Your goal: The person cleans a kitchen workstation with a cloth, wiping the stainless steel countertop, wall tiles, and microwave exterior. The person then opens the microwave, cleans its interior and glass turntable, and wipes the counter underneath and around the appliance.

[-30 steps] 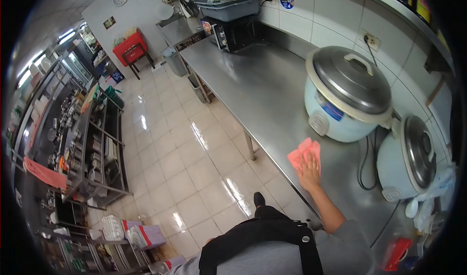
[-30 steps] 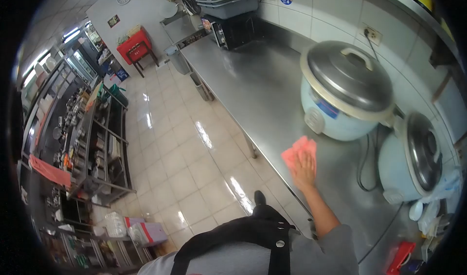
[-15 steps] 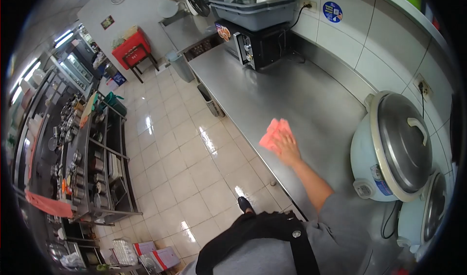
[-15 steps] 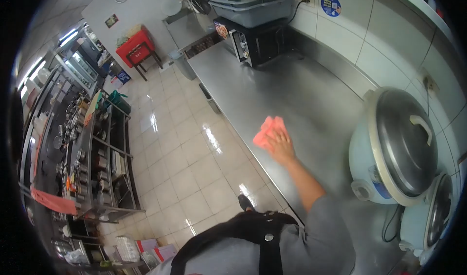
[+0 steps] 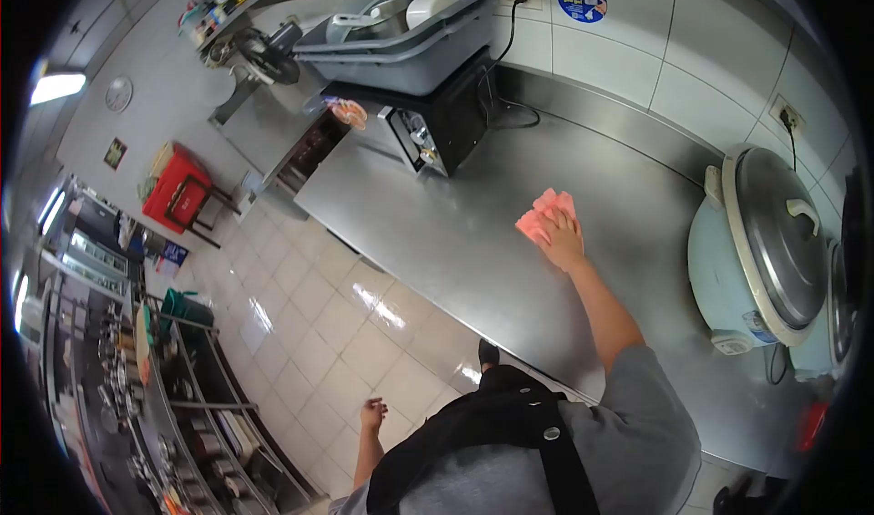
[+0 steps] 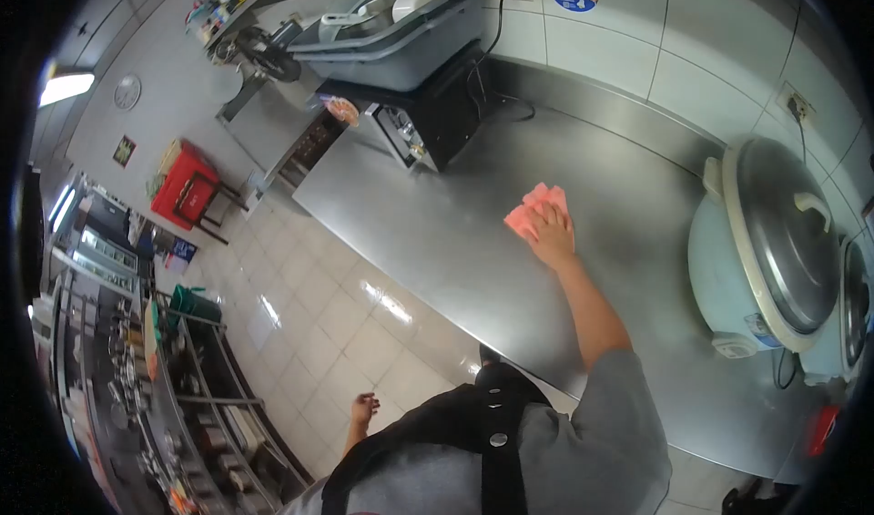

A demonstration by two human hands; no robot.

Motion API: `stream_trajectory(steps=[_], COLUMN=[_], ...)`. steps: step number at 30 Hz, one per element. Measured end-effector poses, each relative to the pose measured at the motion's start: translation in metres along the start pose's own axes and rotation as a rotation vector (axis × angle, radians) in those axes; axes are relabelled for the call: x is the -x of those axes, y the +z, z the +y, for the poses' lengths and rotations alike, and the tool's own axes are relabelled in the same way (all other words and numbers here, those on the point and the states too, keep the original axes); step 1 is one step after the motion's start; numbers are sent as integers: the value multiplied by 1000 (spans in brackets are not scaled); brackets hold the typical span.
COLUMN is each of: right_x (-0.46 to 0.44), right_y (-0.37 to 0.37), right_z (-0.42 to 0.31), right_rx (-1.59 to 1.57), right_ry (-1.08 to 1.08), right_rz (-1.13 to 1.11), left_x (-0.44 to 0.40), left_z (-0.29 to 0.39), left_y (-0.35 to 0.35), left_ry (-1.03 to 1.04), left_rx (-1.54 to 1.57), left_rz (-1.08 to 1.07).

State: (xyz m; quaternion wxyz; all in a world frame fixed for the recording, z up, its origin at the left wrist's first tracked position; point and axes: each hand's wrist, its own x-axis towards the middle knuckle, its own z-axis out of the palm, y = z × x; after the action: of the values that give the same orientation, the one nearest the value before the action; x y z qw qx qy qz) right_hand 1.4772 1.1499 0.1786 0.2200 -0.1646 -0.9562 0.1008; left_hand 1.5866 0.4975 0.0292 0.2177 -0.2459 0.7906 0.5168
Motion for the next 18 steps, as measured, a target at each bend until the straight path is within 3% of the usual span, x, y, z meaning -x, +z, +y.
stream_trajectory(steps=[2, 4, 6, 7, 11, 16, 18], right_x=[-75, -170, -265, -307, -435, -459, -423], right_y=[-51, 11, -16, -14, -20, -46, -77], right_z=[-27, 6, -6, -14, -26, -35, -60], right_rx=[-212, -816, -887, -787, -726, -1150, -1093], right_ry=[263, 238, 207, 167, 365, 385, 348], right_rz=[-431, -226, 0, 400, 668, 493, 478], left_x=[-38, -57, -77, -86, -93, -79, -85], left_z=[55, 92, 115, 116, 88, 63, 63], left_y=[-1, -3, -4, -7, -21, -41, -46], left_ry=[108, 170, 238, 234, 33, -62, -84], left_rx=[-66, -126, -238, -264, -104, -384, -425], left_rz=[2, -45, -143, -165, -185, -248, -260])
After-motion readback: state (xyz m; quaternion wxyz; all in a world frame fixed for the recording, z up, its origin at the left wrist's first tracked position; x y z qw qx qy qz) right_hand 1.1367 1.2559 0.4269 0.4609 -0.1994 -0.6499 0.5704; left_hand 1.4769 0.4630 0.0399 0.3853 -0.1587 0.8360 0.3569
